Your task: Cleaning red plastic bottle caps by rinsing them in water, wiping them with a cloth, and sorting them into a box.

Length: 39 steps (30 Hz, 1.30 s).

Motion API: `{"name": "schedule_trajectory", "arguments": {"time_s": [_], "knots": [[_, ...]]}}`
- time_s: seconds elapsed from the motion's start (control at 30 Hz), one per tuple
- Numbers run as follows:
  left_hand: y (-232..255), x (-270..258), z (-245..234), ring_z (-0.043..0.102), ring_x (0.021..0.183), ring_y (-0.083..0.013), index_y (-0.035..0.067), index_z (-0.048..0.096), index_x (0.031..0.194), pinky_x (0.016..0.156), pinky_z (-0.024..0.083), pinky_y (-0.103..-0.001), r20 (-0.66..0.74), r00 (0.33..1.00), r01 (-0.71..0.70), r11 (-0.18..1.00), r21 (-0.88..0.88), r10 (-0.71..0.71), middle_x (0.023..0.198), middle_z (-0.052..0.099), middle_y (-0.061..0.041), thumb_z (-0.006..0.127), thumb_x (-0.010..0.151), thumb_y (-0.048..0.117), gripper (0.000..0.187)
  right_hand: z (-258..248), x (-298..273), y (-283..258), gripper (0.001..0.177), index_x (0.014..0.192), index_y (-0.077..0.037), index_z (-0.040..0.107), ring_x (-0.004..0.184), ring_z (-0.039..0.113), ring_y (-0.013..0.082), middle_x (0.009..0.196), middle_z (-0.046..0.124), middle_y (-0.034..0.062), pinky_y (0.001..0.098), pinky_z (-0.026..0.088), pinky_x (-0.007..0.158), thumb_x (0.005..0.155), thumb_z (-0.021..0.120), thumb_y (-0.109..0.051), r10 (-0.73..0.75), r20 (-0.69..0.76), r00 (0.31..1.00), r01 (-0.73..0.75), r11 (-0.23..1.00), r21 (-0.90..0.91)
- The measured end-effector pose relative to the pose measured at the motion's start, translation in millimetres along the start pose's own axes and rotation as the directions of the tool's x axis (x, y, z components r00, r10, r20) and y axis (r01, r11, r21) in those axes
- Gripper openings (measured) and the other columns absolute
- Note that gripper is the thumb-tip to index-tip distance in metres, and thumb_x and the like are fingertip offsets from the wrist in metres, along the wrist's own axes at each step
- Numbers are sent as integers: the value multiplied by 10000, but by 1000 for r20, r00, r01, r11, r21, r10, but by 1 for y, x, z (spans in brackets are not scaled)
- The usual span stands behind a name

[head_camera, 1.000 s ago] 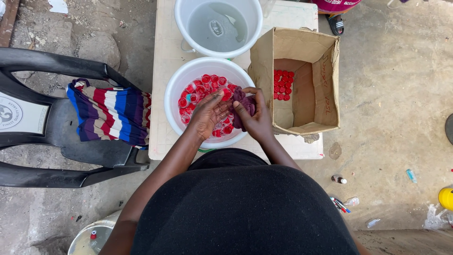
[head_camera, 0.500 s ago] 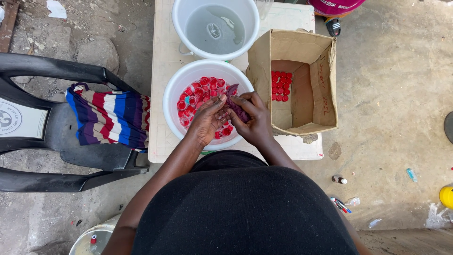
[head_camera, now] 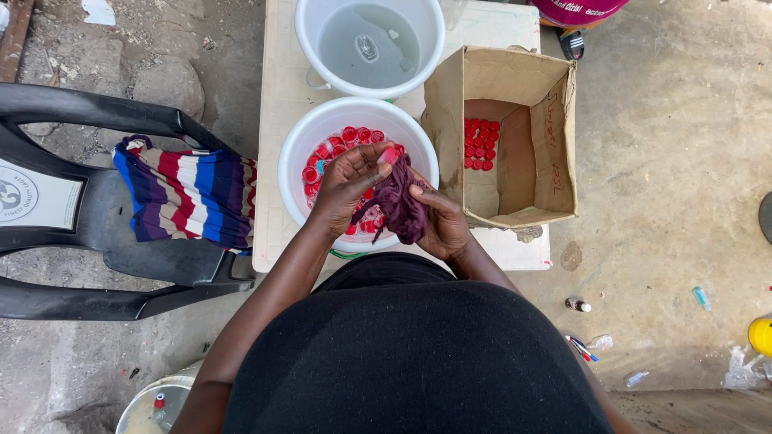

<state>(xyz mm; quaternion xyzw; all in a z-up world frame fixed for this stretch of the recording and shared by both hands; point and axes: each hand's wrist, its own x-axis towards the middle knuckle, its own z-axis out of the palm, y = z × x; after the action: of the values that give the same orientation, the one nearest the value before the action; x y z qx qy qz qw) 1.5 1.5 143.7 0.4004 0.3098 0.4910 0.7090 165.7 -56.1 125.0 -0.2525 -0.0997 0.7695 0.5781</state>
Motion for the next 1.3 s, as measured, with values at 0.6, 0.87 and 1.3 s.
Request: {"name": "schedule_trajectory", "arguments": {"time_s": [0.6,0.87,1.3], "knots": [[10,6,32,586,1349,-259,31,579,1410,1143,482,-392,129,991,95,866,-491,-35,1338,688,-149,720,1005,236,475,54,-7,-40,464,1285,-2,643,1031,727,258,1125,732,191,350,576,938,1046,498,-372,-55,84,995,54,998,9],[0,6,7,574,1359,-288,66,666,1293,1166,441,-479,46,976,201,789,-581,-215,1347,681,-130,719,994,262,361,53,-11,-24,136,886,2,577,811,571,166,899,596,147,262,437,712,892,692,-71,-322,94,942,318,771,-551],[2,-4,24,625,1234,-190,33,546,1445,1041,545,-317,61,998,35,973,-229,-21,1293,639,-143,727,952,123,532,61,-5,-30,409,1239,-27,684,949,600,111,983,665,97,294,522,877,868,844,-93,-568,190,801,468,396,-790]]}}
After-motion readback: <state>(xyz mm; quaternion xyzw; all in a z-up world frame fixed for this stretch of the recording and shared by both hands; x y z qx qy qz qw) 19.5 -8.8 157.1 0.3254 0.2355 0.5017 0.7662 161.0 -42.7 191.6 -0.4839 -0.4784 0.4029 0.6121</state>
